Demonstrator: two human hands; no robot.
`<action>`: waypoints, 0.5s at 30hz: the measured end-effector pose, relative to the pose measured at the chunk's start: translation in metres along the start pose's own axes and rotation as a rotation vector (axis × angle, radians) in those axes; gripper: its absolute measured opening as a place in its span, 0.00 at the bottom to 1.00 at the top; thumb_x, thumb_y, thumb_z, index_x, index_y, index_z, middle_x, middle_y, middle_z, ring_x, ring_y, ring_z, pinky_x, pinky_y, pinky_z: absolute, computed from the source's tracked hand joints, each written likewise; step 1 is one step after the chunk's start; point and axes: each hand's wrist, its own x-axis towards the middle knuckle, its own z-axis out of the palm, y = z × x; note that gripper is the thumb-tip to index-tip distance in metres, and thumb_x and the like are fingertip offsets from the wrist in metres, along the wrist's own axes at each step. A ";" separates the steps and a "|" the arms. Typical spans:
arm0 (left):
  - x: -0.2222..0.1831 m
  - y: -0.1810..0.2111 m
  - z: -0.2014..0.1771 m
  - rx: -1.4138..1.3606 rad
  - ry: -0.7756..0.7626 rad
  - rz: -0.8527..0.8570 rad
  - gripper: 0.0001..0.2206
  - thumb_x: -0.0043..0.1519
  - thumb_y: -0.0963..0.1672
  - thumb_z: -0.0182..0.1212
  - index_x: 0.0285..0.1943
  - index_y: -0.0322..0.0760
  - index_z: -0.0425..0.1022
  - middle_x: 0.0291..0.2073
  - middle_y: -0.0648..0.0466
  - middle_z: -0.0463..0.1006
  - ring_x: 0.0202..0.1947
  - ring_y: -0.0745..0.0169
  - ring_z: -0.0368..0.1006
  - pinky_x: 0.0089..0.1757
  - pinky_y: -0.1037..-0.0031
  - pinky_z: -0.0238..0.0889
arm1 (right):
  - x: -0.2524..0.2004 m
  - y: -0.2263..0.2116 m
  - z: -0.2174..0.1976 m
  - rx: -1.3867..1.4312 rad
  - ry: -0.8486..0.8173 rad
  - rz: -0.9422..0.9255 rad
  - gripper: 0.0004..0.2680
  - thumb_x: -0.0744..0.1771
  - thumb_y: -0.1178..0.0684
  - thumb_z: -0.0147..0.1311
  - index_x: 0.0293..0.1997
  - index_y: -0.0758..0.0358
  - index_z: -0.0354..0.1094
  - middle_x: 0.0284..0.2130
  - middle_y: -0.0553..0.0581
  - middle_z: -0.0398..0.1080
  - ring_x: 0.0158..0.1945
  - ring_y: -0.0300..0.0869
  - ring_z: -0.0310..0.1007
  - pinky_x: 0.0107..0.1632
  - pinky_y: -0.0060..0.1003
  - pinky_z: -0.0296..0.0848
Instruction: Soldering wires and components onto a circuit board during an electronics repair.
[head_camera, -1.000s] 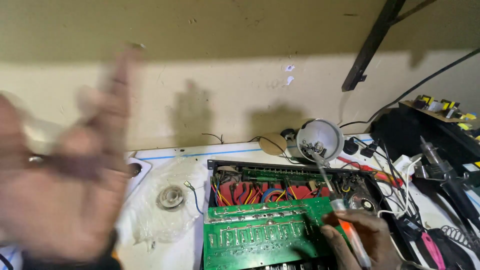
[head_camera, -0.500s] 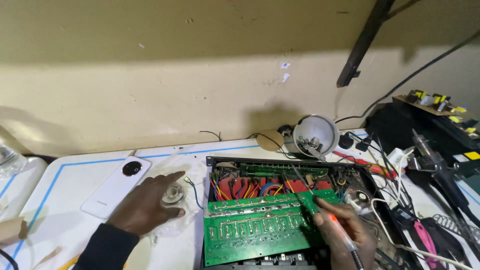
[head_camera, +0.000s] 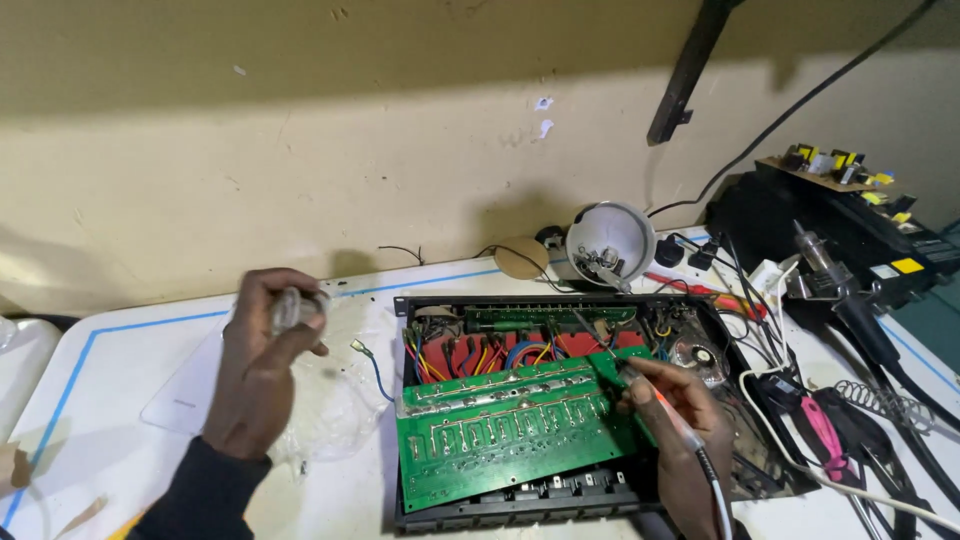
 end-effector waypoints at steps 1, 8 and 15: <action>-0.006 0.000 0.011 0.010 -0.070 0.065 0.14 0.55 0.41 0.54 0.50 0.38 0.69 0.42 0.50 0.73 0.37 0.60 0.67 0.32 0.68 0.68 | 0.000 0.003 0.000 0.045 0.004 0.027 0.13 0.65 0.55 0.57 0.54 0.67 0.74 0.36 0.60 0.77 0.35 0.43 0.77 0.43 0.34 0.75; -0.044 -0.017 0.072 0.285 -0.484 0.267 0.07 0.62 0.49 0.61 0.36 0.48 0.76 0.31 0.61 0.76 0.23 0.70 0.66 0.25 0.75 0.58 | 0.008 0.002 0.000 0.140 0.017 0.175 0.16 0.63 0.57 0.59 0.56 0.73 0.73 0.40 0.69 0.78 0.38 0.50 0.79 0.46 0.38 0.77; -0.046 -0.035 0.082 0.284 -0.496 0.333 0.07 0.64 0.48 0.59 0.35 0.45 0.77 0.32 0.58 0.76 0.35 0.65 0.72 0.41 0.70 0.63 | 0.011 -0.004 0.000 0.072 -0.020 0.160 0.16 0.64 0.54 0.59 0.56 0.69 0.74 0.33 0.66 0.79 0.37 0.45 0.78 0.44 0.36 0.76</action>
